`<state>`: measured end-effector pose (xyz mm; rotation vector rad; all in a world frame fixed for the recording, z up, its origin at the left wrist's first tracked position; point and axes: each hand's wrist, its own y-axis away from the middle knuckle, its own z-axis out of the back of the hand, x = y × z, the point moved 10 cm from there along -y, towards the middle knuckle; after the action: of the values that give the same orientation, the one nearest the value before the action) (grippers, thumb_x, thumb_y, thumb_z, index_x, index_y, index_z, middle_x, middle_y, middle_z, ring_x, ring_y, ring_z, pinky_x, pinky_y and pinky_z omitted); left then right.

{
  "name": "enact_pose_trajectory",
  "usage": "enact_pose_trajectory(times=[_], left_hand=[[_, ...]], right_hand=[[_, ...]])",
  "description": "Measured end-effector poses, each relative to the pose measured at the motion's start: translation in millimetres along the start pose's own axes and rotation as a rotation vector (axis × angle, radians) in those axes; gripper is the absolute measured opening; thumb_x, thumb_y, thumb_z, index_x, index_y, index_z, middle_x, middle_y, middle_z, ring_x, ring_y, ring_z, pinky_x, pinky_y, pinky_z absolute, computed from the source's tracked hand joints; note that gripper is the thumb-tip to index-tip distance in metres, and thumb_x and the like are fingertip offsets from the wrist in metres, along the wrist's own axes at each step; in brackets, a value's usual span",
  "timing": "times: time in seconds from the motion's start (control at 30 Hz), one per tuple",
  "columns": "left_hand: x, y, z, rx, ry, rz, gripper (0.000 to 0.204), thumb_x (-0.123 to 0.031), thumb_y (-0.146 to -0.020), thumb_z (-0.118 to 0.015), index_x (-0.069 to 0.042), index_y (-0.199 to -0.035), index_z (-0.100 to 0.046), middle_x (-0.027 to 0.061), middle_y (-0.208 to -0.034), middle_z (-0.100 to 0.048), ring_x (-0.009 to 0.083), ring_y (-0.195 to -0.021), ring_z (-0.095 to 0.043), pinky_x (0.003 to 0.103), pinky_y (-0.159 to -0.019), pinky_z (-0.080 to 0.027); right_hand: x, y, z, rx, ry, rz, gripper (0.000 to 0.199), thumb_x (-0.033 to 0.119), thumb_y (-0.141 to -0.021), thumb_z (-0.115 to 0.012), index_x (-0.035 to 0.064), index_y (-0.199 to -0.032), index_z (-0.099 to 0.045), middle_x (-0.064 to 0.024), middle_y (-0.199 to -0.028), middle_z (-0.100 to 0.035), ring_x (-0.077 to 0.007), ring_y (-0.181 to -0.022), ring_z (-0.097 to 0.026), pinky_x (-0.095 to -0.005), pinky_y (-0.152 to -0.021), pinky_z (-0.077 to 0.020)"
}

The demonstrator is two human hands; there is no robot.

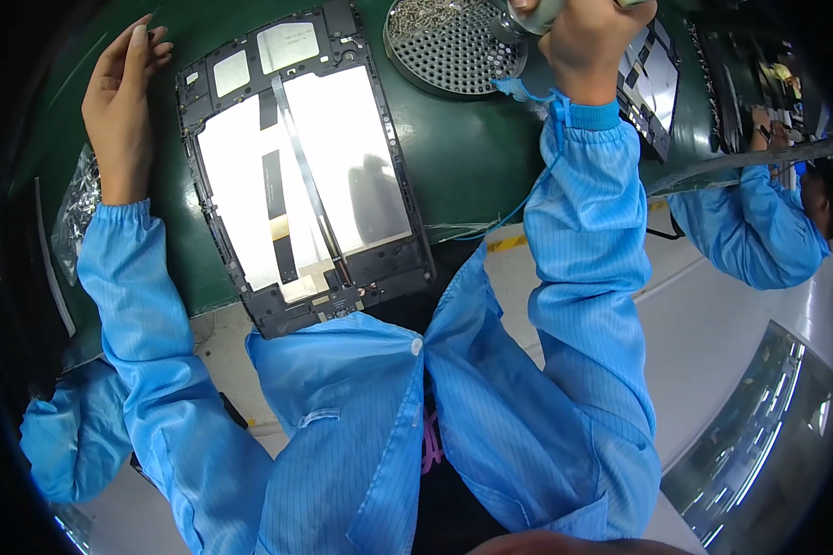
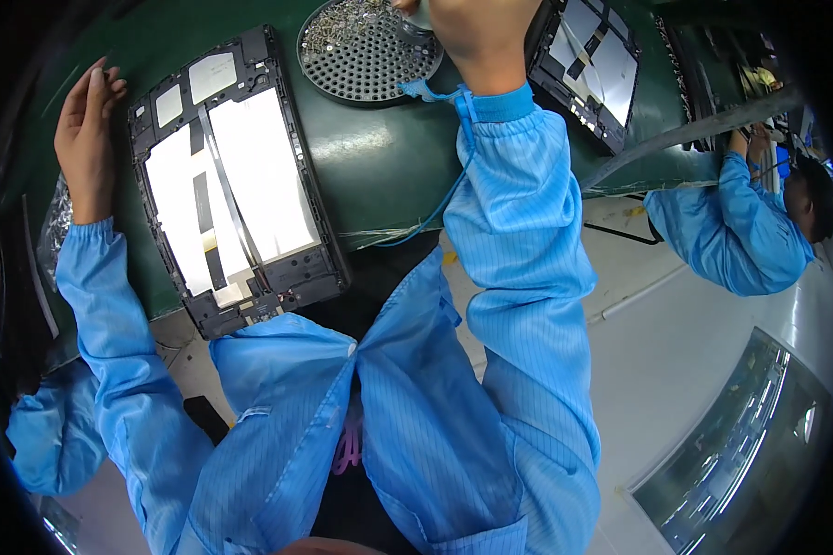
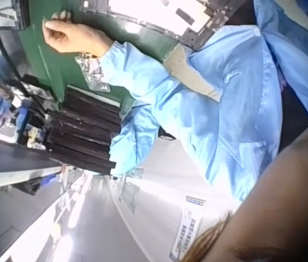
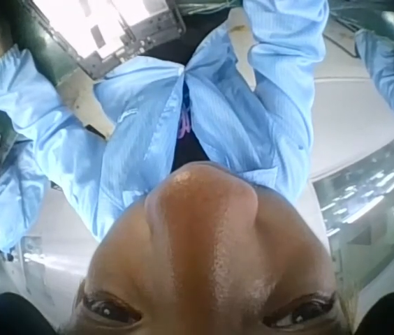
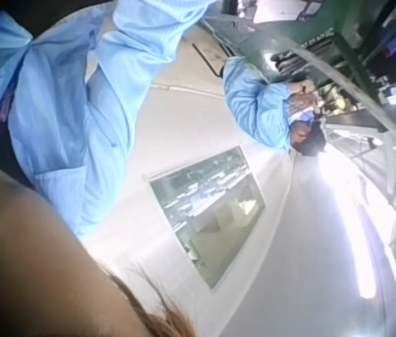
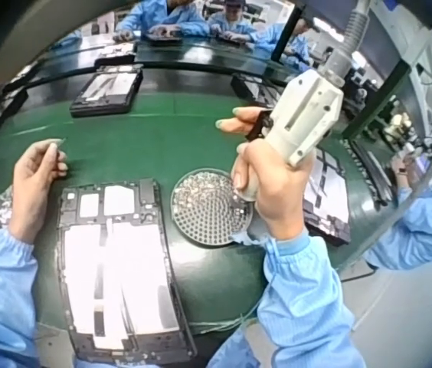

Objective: Assembling tablet screen components using an electric screwdriver on a production line.

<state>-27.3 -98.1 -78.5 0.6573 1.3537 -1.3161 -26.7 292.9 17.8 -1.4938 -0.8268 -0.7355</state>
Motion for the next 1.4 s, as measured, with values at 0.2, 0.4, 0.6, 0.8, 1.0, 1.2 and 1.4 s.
enact_pose_trajectory(times=[0.2, 0.4, 0.6, 0.8, 1.0, 1.2, 1.4], left_hand=[[-0.7, -0.3, -5.9, 0.044, -0.005, 0.013, 0.038, -0.027, -0.101, -0.062, -0.001, -0.129, -0.064, 0.0161, -0.120, -0.069, 0.0231, -0.112, -0.068, 0.032, -0.100, -0.053], [1.9, 10.6, -33.8, 0.210, 0.173, 0.178, 0.042, -0.024, -0.100, -0.064, 0.003, -0.131, -0.060, 0.0198, -0.123, -0.067, 0.0260, -0.118, -0.065, 0.033, -0.104, -0.051], [-0.9, 27.9, -52.5, 0.324, 0.288, 0.252, 0.035, -0.024, -0.101, -0.064, 0.000, -0.127, -0.064, 0.0149, -0.113, -0.071, 0.0181, -0.107, -0.067, 0.028, -0.097, -0.052], [-13.6, 40.6, -61.9, 0.465, 0.303, 0.245, 0.038, -0.023, -0.097, -0.068, 0.000, -0.127, -0.065, 0.0135, -0.115, -0.071, 0.0178, -0.103, -0.068, 0.028, -0.097, -0.051], [-23.8, 41.3, -26.2, 0.498, -0.011, 0.137, 0.025, -0.020, -0.094, -0.071, 0.000, -0.108, -0.076, 0.0100, -0.117, -0.071, 0.0168, -0.103, -0.067, 0.027, -0.096, -0.050], [-25.2, 36.9, -25.5, 0.507, -0.085, 0.083, 0.024, -0.020, -0.093, -0.071, 0.001, -0.106, -0.076, 0.0089, -0.112, -0.072, 0.0165, -0.102, -0.067, 0.027, -0.093, -0.051], [-17.1, 40.4, -25.4, 0.499, 0.015, 0.047, 0.024, -0.018, -0.093, -0.072, 0.000, -0.108, -0.074, 0.0075, -0.098, -0.072, 0.0129, -0.085, -0.066, 0.024, -0.079, -0.051]], right_hand=[[-10.0, -0.6, -0.8, -0.006, -0.304, -0.084, 0.027, -0.005, -0.083, -0.051, -0.0088, -0.108, -0.060, -0.0214, -0.100, -0.072, -0.0125, -0.051, -0.055, -0.0256, -0.046, -0.0472], [-2.6, -0.9, -8.3, -0.013, -0.267, -0.075, 0.032, -0.005, -0.082, -0.051, -0.0106, -0.111, -0.061, -0.0212, -0.101, -0.071, -0.0129, -0.051, -0.056, -0.0259, -0.046, -0.0473], [25.9, -3.6, -22.2, -0.059, 0.091, -0.037, 0.041, -0.001, -0.081, -0.053, -0.0122, -0.120, -0.059, -0.0212, -0.102, -0.071, -0.0139, -0.049, -0.055, -0.0255, -0.046, -0.0467], [48.3, -3.5, -92.5, 0.062, -0.043, -0.049, 0.041, 0.003, -0.081, -0.051, -0.0124, -0.119, -0.059, -0.0212, -0.100, -0.071, -0.0136, -0.048, -0.053, -0.0264, -0.046, -0.0461], [34.1, -6.6, -186.6, 0.219, -0.196, -0.046, 0.031, -0.004, -0.085, -0.051, -0.0131, -0.113, -0.060, -0.0188, -0.092, -0.073, -0.0149, -0.049, -0.057, -0.0278, -0.044, -0.0472], [24.2, -6.3, -224.0, 0.275, -0.243, -0.059, 0.031, -0.004, -0.086, -0.049, -0.0136, -0.114, -0.058, -0.0192, -0.092, -0.072, -0.0144, -0.049, -0.056, -0.0275, -0.046, -0.0472], [9.8, 6.6, -238.8, 0.298, -0.250, -0.100, 0.032, -0.003, -0.086, -0.047, -0.0131, -0.114, -0.058, -0.0195, -0.093, -0.072, -0.0139, -0.049, -0.054, -0.0269, -0.048, -0.0465]])
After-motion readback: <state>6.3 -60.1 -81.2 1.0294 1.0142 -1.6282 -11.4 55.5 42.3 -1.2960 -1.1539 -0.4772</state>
